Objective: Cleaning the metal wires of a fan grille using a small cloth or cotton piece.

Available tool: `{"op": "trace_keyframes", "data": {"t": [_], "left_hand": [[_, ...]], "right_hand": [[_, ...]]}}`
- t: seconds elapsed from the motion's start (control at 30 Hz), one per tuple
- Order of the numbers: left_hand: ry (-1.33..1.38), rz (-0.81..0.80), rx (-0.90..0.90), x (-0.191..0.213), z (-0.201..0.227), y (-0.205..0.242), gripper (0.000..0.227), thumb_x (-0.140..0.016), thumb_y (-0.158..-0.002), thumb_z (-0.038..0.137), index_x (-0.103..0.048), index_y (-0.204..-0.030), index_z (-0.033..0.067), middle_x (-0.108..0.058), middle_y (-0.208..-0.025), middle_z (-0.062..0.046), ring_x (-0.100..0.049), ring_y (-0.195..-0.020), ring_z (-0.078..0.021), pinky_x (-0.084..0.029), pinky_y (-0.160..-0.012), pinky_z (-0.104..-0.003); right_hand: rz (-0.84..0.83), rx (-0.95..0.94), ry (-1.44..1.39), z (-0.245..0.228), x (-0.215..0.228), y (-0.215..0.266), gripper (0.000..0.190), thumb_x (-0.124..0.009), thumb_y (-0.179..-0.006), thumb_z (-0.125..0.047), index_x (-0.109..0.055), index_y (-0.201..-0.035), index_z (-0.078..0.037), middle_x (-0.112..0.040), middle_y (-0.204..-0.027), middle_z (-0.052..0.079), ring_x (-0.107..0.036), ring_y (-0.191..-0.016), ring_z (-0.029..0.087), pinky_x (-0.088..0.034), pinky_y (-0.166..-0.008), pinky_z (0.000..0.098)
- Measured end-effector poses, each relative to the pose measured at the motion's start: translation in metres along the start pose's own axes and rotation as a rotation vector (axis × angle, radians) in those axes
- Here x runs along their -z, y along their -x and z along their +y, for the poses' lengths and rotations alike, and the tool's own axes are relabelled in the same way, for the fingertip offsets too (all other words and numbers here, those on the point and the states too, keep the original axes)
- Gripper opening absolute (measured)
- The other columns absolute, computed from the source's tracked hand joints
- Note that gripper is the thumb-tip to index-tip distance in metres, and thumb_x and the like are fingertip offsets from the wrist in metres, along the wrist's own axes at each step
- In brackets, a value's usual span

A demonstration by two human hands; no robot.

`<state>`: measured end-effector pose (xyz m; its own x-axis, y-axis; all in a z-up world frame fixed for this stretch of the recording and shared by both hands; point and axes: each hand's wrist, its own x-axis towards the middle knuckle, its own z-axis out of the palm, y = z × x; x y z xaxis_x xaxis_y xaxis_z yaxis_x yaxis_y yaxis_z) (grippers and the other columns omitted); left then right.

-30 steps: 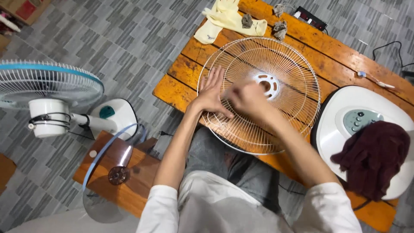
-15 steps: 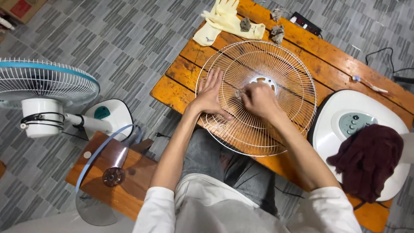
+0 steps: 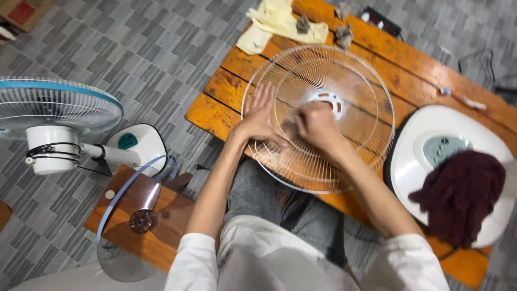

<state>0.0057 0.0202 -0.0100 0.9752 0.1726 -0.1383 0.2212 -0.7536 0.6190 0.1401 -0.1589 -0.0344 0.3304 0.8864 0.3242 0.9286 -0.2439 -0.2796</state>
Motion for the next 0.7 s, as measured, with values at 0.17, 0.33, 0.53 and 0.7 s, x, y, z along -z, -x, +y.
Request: {"op": "trace_keyframes", "data": {"t": [0.17,0.33,0.53,0.7], "left_hand": [[0.054,-0.004,0.039,0.000,0.003,0.000,0.175,-0.095,-0.032,0.076,-0.001,-0.161,0.0052,0.009,-0.169,-0.017,0.013,-0.155,-0.0351,0.005,-0.121,-0.062],[0.047,-0.001,0.007,0.002,0.005,0.002,0.175,-0.095,-0.032,0.075,-0.001,-0.161,0.0038,0.009,-0.169,-0.018,0.012,-0.155,-0.0365,0.003,-0.120,-0.063],[0.039,-0.008,0.038,0.005,0.008,0.004,0.175,-0.094,-0.033,0.077,-0.001,-0.161,0.0042,0.009,-0.169,-0.018,0.013,-0.155,-0.0354,0.004,-0.121,-0.061],[0.049,-0.001,0.028,0.000,0.004,0.003,0.173,-0.094,-0.035,0.078,0.000,-0.161,0.0045,0.009,-0.169,-0.018,0.012,-0.155,-0.0363,0.005,-0.121,-0.062]], "right_hand": [[-0.036,0.000,-0.164,-0.042,0.010,-0.015,0.007,-0.067,-0.090,-0.007,-0.073,-0.086,-0.006,-0.072,-0.077,0.014,-0.073,-0.083,0.034,-0.055,-0.081,0.0421],[-0.016,-0.042,-0.082,-0.002,-0.009,-0.005,0.008,-0.068,-0.093,-0.009,-0.074,-0.089,-0.006,-0.073,-0.079,0.014,-0.073,-0.085,0.032,-0.055,-0.084,0.0401],[0.030,-0.005,-0.109,-0.027,0.021,-0.007,0.007,-0.069,-0.092,-0.006,-0.072,-0.086,-0.004,-0.073,-0.080,0.017,-0.074,-0.085,0.035,-0.055,-0.084,0.0425],[0.063,-0.014,-0.186,-0.047,0.006,-0.011,0.006,-0.069,-0.091,-0.009,-0.072,-0.088,-0.005,-0.071,-0.078,0.016,-0.072,-0.083,0.036,-0.056,-0.082,0.0440]]}}
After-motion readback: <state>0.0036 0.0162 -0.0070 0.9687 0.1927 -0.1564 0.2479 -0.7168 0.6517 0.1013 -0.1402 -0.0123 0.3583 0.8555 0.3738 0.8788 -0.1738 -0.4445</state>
